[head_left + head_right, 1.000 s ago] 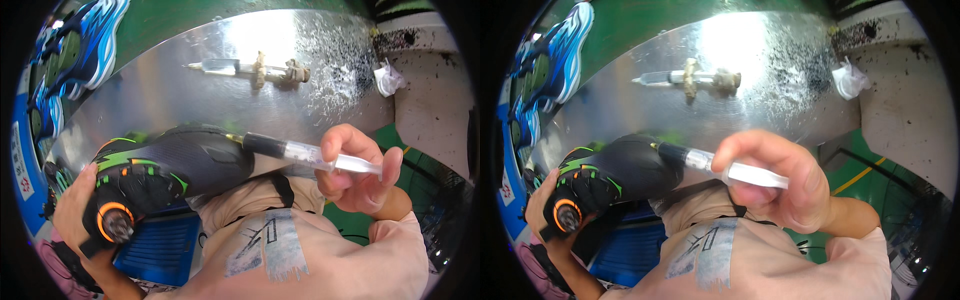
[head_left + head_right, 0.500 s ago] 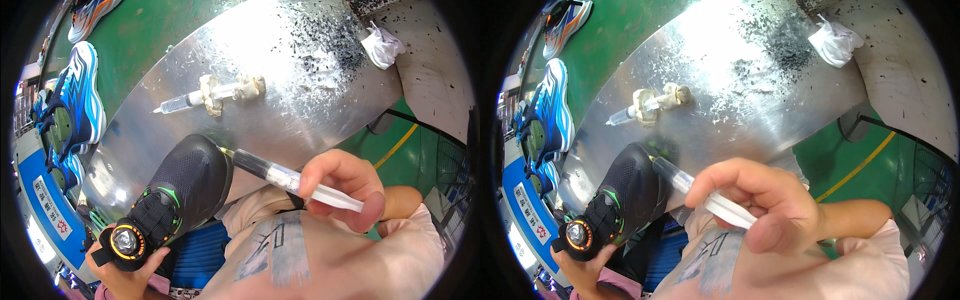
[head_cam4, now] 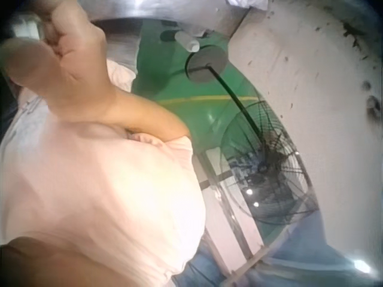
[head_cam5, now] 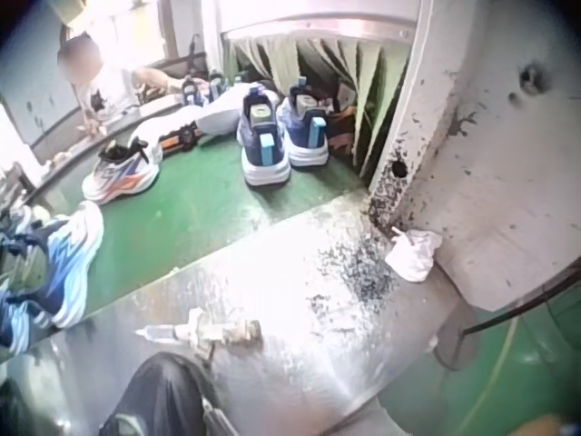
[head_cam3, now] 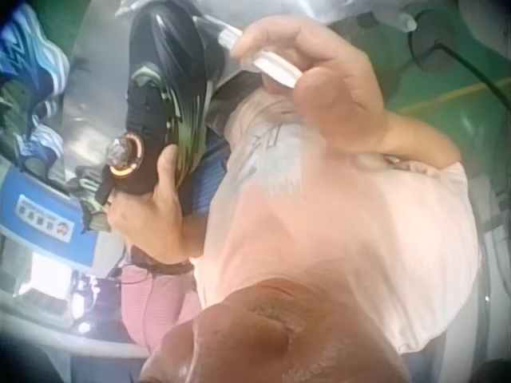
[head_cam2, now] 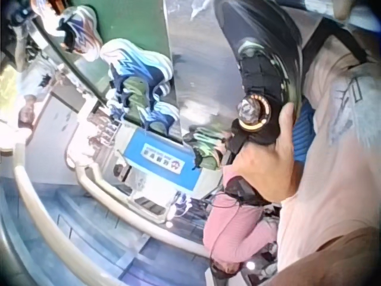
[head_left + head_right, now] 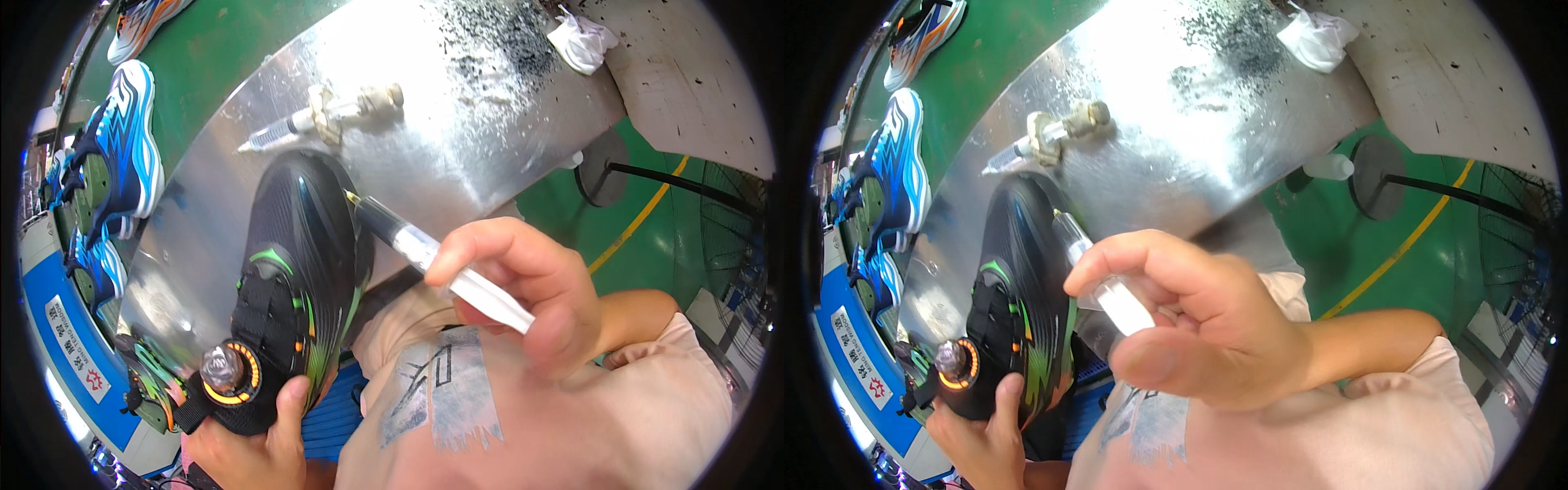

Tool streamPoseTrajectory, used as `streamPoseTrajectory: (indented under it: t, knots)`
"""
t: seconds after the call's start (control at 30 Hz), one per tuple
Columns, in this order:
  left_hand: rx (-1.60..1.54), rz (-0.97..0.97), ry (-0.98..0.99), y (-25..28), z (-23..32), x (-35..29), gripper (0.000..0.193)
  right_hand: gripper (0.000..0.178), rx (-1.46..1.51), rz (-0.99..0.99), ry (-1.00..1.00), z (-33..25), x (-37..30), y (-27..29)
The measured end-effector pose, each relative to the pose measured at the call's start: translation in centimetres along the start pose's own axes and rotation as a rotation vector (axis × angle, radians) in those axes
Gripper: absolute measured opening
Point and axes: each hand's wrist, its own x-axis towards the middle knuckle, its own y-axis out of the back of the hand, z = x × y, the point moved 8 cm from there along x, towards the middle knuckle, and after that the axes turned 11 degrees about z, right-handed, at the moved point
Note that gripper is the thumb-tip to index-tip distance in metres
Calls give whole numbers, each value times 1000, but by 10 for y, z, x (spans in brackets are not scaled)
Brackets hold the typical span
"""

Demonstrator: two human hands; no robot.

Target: The person applies adhesive to the seams and soles of shoes using a syringe while sitting at a workstation. They pick up shoes from a conveyor belt or from their lap and place the finished ones back onto the belt.

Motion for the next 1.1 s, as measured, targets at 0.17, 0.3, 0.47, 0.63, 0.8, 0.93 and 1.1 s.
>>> streamPoseTrajectory:
  t: [0.17, 0.3, 0.47, 0.63, 0.8, 0.93, 1.1]
  knots:
    - [49, 67, 92, 1, 7, -11, 34, 77, -73, -43, 110, 12, -22, -13]
    - [-75, 77, 129, 2, 10, -12, 34, 57, -215, -120, 333, 6, -35, -26]
    - [-122, 110, 170, -1, 7, -14, 37, 55, -340, -121, 380, 15, -50, -31]
    - [-277, 257, 102, -3, -6, -12, 36, 59, -409, -251, 418, 6, -51, -33]
    - [-262, 295, -255, 1, -47, 13, 52, 48, -165, 429, 546, -60, 6, 51]
    - [-242, 512, -507, -6, -61, -11, 51, 57, -166, 140, 587, -55, 32, 24]
    - [-213, 604, -425, -28, -82, -38, 47, 79, -304, -236, 732, -48, 31, -39]
